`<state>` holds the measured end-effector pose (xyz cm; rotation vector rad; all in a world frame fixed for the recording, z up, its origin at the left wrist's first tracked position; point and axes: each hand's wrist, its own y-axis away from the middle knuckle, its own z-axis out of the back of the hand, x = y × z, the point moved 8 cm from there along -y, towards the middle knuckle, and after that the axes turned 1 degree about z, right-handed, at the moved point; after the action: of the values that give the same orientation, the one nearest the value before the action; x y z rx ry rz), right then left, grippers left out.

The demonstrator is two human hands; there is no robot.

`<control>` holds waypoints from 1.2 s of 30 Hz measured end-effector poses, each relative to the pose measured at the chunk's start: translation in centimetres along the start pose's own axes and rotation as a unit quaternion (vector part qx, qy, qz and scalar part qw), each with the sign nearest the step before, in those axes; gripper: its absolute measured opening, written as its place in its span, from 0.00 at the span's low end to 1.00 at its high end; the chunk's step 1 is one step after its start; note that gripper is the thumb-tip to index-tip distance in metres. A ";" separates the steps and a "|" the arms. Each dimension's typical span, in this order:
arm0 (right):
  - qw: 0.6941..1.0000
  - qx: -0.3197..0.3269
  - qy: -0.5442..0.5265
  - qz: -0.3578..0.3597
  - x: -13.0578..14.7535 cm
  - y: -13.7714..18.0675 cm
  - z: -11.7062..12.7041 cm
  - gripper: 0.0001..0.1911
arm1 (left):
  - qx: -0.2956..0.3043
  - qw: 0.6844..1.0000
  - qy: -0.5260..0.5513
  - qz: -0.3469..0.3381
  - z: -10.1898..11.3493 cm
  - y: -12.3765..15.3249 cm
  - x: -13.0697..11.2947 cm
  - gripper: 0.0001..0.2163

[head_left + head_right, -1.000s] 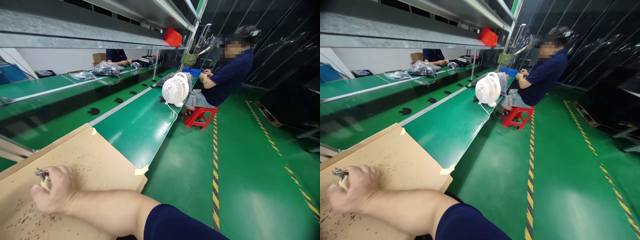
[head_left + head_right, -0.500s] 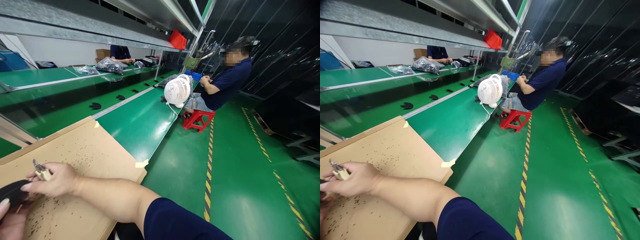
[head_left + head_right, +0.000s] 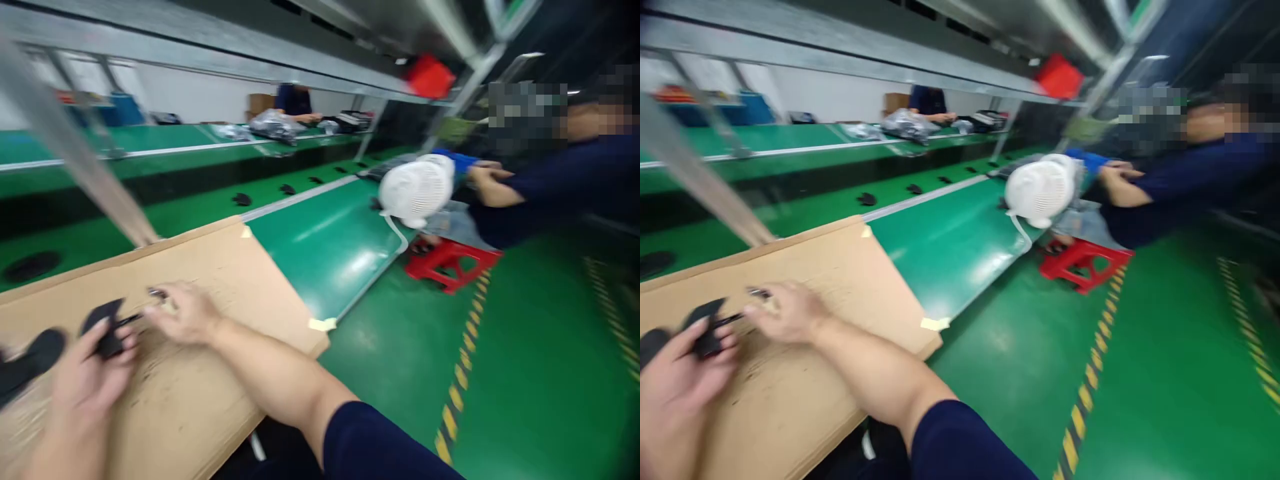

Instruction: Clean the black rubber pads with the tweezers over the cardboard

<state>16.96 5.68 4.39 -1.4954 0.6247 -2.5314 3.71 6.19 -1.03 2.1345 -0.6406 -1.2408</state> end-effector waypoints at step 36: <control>0.955 0.074 0.264 0.112 0.6 0.2 -1.7 0.13 | 0.080 0.982 0.146 -0.093 -0.2 -1.4 -2.2 0.04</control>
<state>15.13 5.82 4.10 -0.6475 0.6052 -2.7185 3.04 8.67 -0.56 2.4972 -0.4330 -0.9657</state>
